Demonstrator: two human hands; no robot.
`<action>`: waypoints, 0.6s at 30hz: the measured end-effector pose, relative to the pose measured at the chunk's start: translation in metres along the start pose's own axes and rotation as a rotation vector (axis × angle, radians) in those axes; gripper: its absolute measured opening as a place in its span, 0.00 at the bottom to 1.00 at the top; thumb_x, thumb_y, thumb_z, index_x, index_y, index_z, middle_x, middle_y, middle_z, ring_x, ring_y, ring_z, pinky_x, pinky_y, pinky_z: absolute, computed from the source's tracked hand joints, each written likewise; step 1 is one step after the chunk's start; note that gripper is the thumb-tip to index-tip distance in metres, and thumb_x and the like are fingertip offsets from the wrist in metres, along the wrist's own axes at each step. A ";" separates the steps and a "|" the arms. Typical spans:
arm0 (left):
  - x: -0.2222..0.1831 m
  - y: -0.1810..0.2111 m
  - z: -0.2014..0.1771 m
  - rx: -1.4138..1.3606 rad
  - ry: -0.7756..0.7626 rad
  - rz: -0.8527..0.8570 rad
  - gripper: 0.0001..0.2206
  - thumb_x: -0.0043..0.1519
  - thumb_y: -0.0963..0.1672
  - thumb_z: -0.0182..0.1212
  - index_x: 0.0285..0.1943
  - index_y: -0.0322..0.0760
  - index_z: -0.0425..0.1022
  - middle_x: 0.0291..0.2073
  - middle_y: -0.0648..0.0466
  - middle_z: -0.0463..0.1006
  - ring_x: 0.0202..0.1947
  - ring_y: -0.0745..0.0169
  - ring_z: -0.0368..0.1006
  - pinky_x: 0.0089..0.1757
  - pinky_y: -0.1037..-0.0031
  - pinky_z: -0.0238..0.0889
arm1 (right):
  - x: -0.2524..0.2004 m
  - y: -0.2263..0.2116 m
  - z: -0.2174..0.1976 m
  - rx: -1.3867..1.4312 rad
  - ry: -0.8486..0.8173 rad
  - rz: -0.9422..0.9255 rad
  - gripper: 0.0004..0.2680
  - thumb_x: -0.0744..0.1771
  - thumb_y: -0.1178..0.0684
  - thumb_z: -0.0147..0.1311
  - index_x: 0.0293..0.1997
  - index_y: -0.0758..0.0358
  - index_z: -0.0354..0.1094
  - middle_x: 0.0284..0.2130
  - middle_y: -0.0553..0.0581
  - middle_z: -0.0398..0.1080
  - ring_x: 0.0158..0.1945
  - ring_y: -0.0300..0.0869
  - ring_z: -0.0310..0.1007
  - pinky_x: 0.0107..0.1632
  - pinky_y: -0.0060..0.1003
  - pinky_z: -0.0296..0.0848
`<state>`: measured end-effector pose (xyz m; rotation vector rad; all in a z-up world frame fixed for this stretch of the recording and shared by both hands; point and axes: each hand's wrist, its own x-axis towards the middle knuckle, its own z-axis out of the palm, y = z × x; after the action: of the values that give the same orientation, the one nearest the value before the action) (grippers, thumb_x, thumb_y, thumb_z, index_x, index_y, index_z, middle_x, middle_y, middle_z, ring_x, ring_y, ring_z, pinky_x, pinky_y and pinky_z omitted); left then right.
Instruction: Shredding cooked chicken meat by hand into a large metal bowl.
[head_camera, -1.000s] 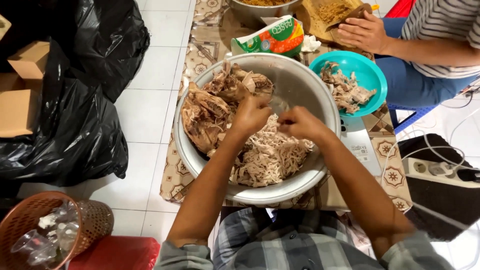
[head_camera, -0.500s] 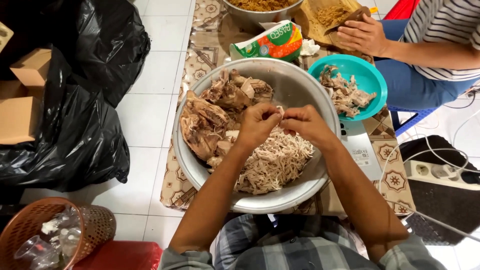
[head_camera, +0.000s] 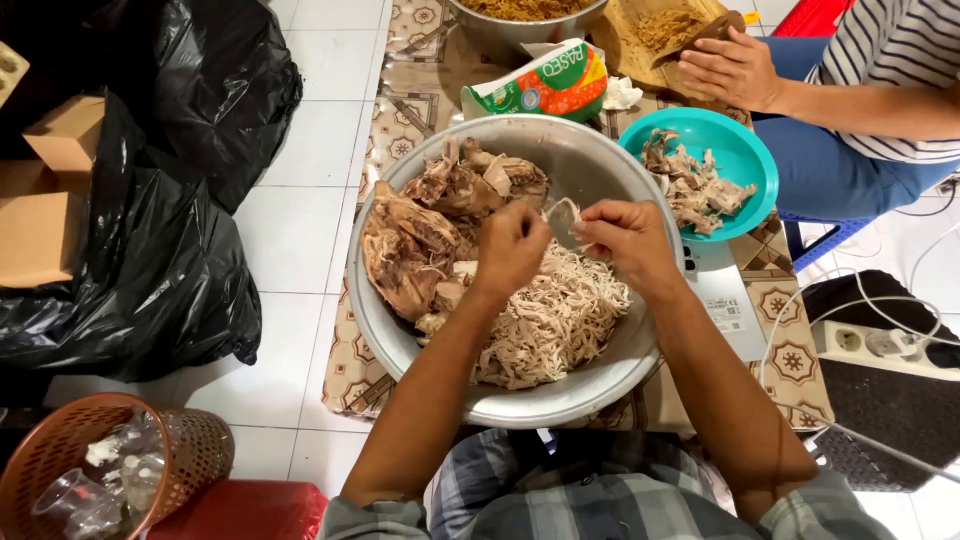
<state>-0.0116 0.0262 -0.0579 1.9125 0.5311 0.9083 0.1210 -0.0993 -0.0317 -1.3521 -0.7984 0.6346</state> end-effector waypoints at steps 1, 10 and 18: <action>-0.001 0.000 -0.003 -0.085 0.001 -0.048 0.06 0.56 0.43 0.63 0.32 0.34 0.79 0.22 0.47 0.76 0.27 0.55 0.74 0.32 0.65 0.67 | 0.001 0.002 0.001 0.012 -0.003 0.014 0.02 0.64 0.63 0.60 0.36 0.66 0.77 0.20 0.57 0.73 0.22 0.32 0.73 0.26 0.21 0.74; 0.005 -0.005 0.004 -0.090 -0.021 0.154 0.03 0.57 0.41 0.65 0.36 0.37 0.82 0.27 0.46 0.78 0.31 0.50 0.79 0.33 0.68 0.70 | 0.005 0.010 0.000 -0.114 -0.146 -0.098 0.02 0.65 0.64 0.58 0.35 0.67 0.77 0.18 0.56 0.71 0.20 0.31 0.69 0.23 0.21 0.69; 0.007 -0.007 0.000 -0.190 -0.085 0.125 0.03 0.56 0.41 0.66 0.35 0.36 0.83 0.25 0.49 0.78 0.28 0.60 0.77 0.31 0.70 0.69 | 0.002 0.014 -0.005 -0.144 -0.222 -0.150 0.02 0.61 0.67 0.61 0.31 0.70 0.76 0.19 0.57 0.69 0.23 0.36 0.71 0.26 0.29 0.73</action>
<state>-0.0069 0.0340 -0.0611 1.8173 0.2674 0.9192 0.1265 -0.0986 -0.0458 -1.3505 -1.1323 0.6248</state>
